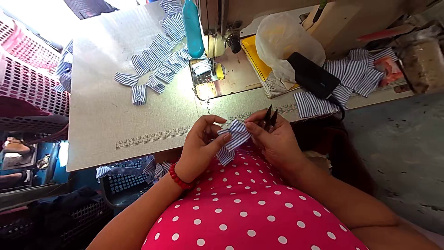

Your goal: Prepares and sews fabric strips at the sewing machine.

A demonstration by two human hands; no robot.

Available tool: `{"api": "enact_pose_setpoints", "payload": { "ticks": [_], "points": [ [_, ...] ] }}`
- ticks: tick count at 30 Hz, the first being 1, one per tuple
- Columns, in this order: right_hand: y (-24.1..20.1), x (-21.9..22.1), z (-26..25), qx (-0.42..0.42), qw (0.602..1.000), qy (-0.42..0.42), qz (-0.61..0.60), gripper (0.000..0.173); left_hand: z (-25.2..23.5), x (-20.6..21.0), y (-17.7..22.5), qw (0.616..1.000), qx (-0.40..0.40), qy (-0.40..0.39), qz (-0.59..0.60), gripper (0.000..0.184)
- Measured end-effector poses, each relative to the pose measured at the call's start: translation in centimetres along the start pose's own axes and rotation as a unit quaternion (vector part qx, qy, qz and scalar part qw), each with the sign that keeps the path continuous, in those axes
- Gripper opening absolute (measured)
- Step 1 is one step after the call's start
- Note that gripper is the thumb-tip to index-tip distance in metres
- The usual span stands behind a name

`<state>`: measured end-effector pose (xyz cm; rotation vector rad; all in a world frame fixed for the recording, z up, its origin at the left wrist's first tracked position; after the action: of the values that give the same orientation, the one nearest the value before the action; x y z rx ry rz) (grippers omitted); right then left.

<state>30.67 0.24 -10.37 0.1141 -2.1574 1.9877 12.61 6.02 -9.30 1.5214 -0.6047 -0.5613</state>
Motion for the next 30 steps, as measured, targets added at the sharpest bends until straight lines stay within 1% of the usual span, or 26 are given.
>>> {"api": "enact_pose_setpoints", "payload": {
  "ticks": [1, 2, 3, 4, 5, 7, 9, 11, 13, 17, 21, 25, 30],
  "points": [
    [-0.2, -0.1, -0.1, -0.014, 0.999, 0.011, 0.051, 0.014, 0.0, 0.0, -0.1, 0.999, -0.029, 0.015, 0.030, 0.035],
    [-0.6, -0.4, -0.1, -0.030, 0.990, 0.019, 0.139, 0.020, 0.0, 0.0, -0.2, 0.997, -0.051, 0.024, 0.049, 0.033],
    [-1.1, -0.6, -0.1, -0.049, 0.968, 0.027, 0.244, 0.032, 0.0, -0.1, -0.2, 0.995, -0.066, 0.034, 0.061, 0.030],
    [-1.7, -0.7, 0.0, -0.064, 0.937, 0.033, 0.341, 0.045, 0.0, -0.2, -0.2, 0.994, -0.077, 0.043, 0.070, 0.029],
    [-2.4, -0.6, 0.3, -0.088, 0.908, 0.035, 0.409, 0.050, -0.1, -0.3, -0.2, 0.993, -0.085, 0.049, 0.071, 0.029],
    [-3.4, 0.4, 1.0, -0.160, 0.858, 0.029, 0.487, 0.043, -0.1, -0.4, -0.2, 0.993, -0.088, 0.055, 0.059, 0.030],
    [-3.6, 1.7, 1.9, -0.220, 0.815, 0.016, 0.536, 0.036, -0.2, -0.2, -0.1, 0.993, -0.086, 0.061, 0.051, 0.028],
    [-3.3, 2.3, 2.1, -0.248, 0.783, 0.016, 0.570, 0.033, -0.2, 0.0, 0.0, 0.994, -0.082, 0.058, 0.050, 0.027],
    [-2.9, 2.5, 1.9, -0.254, 0.767, 0.021, 0.588, 0.033, -0.3, 0.2, 0.3, 0.994, -0.076, 0.052, 0.053, 0.027],
    [-2.7, 2.7, 2.0, -0.268, 0.778, 0.039, 0.566, 0.032, -0.2, 0.5, 0.4, 0.995, -0.078, 0.040, 0.055, 0.027],
    [-2.6, 2.9, 2.0, -0.286, 0.776, 0.051, 0.560, 0.028, -0.2, 0.6, 0.2, 0.996, -0.068, 0.024, 0.061, 0.026],
    [-2.2, 3.1, 2.1, -0.323, 0.745, 0.044, 0.582, 0.017, -0.2, 0.9, 0.3, 0.997, -0.046, 0.011, 0.064, 0.023],
    [-1.9, 3.2, 1.9, -0.339, 0.712, 0.018, 0.614, 0.012, -0.1, 1.0, 0.3, 0.998, -0.034, -0.001, 0.048, 0.021]
  ]
}}
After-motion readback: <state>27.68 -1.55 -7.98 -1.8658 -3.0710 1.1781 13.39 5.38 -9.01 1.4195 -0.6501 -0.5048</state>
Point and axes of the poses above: each hand's wrist, its own z-axis away from the middle knuckle, its own x-axis out of the palm, y = z × x, the point moved 5 cm from there along -z, towards the middle knuckle, and after that the axes turned 7 degrees about -y, right-handed, at the moved point
